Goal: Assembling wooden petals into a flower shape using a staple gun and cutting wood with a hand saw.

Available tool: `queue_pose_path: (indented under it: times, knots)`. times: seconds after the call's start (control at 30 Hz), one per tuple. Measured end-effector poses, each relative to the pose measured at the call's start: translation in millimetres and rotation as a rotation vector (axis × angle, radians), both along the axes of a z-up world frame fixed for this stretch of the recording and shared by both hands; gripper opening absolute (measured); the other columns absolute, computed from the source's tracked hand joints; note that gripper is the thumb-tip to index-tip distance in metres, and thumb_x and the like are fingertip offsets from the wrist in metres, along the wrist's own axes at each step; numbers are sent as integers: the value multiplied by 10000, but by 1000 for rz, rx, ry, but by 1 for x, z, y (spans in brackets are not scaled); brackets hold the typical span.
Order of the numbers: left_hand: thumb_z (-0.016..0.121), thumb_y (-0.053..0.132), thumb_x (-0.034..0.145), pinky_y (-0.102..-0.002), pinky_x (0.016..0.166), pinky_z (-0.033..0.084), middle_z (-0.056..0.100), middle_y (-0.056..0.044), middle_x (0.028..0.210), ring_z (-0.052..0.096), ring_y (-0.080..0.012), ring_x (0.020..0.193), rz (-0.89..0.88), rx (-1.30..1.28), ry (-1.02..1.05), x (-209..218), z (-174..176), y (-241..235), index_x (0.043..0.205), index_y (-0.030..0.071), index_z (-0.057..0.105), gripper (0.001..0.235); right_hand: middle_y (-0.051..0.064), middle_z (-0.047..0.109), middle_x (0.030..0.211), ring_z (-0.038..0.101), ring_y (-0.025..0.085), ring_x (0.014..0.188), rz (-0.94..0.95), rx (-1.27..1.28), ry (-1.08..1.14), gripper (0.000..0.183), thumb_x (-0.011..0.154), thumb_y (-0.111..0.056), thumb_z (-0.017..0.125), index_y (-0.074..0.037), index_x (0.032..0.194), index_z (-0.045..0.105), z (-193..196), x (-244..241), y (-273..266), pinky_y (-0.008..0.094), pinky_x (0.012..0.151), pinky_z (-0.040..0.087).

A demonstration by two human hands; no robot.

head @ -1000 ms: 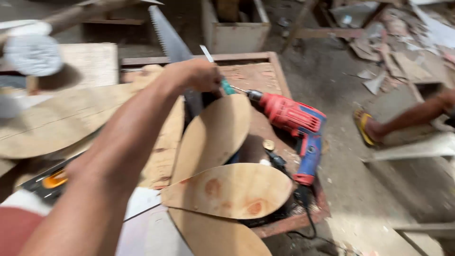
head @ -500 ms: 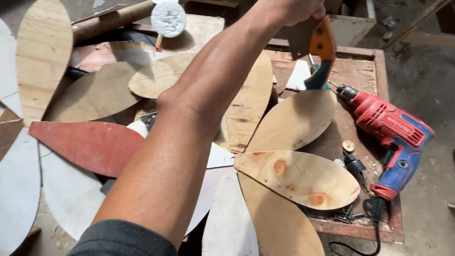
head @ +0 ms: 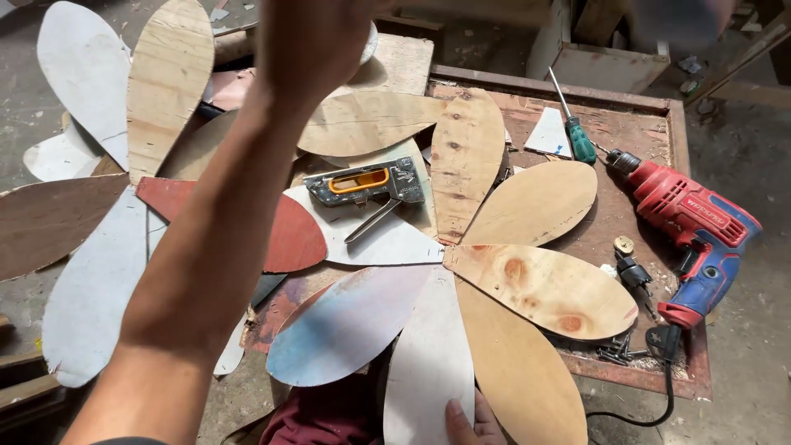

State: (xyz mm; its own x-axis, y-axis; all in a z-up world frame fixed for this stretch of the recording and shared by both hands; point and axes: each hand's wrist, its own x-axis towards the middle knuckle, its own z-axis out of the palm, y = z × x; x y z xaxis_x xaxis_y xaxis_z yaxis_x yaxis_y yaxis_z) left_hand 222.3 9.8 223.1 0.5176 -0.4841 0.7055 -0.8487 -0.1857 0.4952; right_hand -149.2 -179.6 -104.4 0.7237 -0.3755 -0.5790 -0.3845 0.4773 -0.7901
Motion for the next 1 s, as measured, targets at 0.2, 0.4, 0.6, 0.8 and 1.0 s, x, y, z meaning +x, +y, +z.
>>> queue_pose_path:
  times: [0.2,0.4,0.6,0.8,1.0]
  knots:
    - [638,98,968,-210,552,396,645,-54,861,481,-75,609,-258,79,161,-90,-5,105,982,-7,634,105,368,651,1325,649,415,1148,-38,234,-215,590,845,161,541,183,1433,493,-43,-13,-7,445,1015,471]
    - [773,18,793,-257,550,625,722,6,837,752,-121,673,-533,498,468,-177,-36,114,805,59,668,113,345,635,1367,643,364,1166,-97,82,8,536,929,51,513,138,1457,469,63,10,22,400,1003,471]
    - [810,69,789,-376,544,476,681,-23,856,643,-216,664,-709,544,562,-234,-58,111,866,56,677,155,342,644,1335,649,354,1107,-103,80,17,536,935,41,524,128,1462,476,76,11,26,394,946,487]
    - [396,669,1040,-351,680,500,632,-59,875,588,-195,792,-569,248,581,-278,-104,119,742,81,598,690,366,682,1262,683,357,1029,-115,50,20,516,924,33,559,147,1426,509,87,10,29,365,861,515]
    - [829,91,800,-211,539,434,713,-84,838,534,-95,584,-112,-59,695,-337,-162,134,645,135,472,392,353,680,1289,675,357,1052,-135,45,44,509,932,45,537,144,1431,514,94,13,33,383,899,501]
